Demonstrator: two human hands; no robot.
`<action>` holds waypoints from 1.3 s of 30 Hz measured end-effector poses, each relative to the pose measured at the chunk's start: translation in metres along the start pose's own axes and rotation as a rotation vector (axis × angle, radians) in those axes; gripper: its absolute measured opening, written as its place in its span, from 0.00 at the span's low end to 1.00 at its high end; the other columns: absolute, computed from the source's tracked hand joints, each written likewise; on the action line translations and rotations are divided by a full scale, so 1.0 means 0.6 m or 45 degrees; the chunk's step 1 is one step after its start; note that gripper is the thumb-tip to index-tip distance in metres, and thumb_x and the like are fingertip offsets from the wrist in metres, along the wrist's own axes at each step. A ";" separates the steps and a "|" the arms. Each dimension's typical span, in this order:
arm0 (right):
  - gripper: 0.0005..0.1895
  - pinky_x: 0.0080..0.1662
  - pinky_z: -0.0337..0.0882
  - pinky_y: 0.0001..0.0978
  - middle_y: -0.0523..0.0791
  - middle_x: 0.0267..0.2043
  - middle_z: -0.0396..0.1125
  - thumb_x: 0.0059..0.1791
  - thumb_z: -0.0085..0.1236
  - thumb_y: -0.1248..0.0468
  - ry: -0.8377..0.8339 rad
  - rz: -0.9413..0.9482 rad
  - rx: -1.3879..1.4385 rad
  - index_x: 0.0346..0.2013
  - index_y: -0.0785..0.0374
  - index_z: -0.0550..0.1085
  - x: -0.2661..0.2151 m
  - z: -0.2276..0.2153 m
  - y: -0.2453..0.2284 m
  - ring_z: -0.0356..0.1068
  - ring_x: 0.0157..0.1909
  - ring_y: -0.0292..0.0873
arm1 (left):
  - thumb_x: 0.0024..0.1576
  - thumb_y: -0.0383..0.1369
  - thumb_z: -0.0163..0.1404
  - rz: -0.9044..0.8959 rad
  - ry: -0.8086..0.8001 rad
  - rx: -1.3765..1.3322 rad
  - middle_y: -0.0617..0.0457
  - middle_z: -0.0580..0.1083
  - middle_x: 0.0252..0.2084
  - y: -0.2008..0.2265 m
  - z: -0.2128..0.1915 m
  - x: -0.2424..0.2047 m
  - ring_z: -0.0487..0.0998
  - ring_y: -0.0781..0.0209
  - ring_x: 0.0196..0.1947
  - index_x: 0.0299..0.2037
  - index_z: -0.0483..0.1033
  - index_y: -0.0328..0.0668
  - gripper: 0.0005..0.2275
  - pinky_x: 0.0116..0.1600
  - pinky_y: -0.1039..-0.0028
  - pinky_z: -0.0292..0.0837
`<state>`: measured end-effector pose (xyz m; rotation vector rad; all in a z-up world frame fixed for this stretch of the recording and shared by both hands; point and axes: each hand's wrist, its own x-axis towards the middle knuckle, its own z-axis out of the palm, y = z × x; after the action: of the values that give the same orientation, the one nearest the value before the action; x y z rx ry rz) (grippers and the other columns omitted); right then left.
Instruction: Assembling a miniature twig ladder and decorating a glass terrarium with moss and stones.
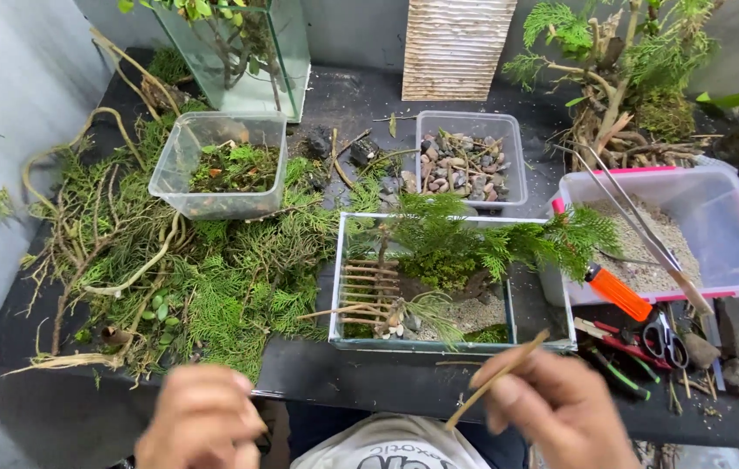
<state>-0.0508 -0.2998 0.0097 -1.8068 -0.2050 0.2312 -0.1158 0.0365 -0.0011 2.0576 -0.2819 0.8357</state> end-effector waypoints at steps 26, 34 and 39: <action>0.13 0.25 0.72 0.24 0.39 0.21 0.75 0.52 0.54 0.56 -0.239 -0.273 -0.073 0.35 0.58 0.81 0.006 0.017 0.004 0.73 0.19 0.32 | 0.58 0.33 0.59 -0.203 -0.723 -0.526 0.58 0.80 0.29 0.068 0.137 0.026 0.76 0.62 0.31 0.33 0.81 0.44 0.04 0.37 0.74 0.72; 0.13 0.25 0.74 0.23 0.39 0.25 0.77 0.52 0.54 0.56 -0.296 -0.225 -0.107 0.32 0.59 0.81 0.009 0.021 -0.002 0.74 0.20 0.31 | 0.57 0.38 0.58 -0.399 -0.807 -0.585 0.60 0.77 0.29 0.066 0.147 0.031 0.74 0.64 0.33 0.40 0.83 0.46 0.07 0.35 0.74 0.69; 0.13 0.32 0.74 0.26 0.39 0.28 0.80 0.52 0.54 0.55 -0.325 -0.308 -0.201 0.33 0.57 0.81 0.011 0.014 -0.001 0.76 0.27 0.34 | 0.60 0.34 0.59 -0.202 -0.772 -0.665 0.58 0.77 0.29 0.052 0.159 0.020 0.72 0.62 0.31 0.36 0.80 0.44 0.05 0.38 0.73 0.68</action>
<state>-0.0465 -0.2898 0.0078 -1.8857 -0.6338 0.2793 -0.0783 -0.0570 -0.0106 1.7504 -0.5887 0.0049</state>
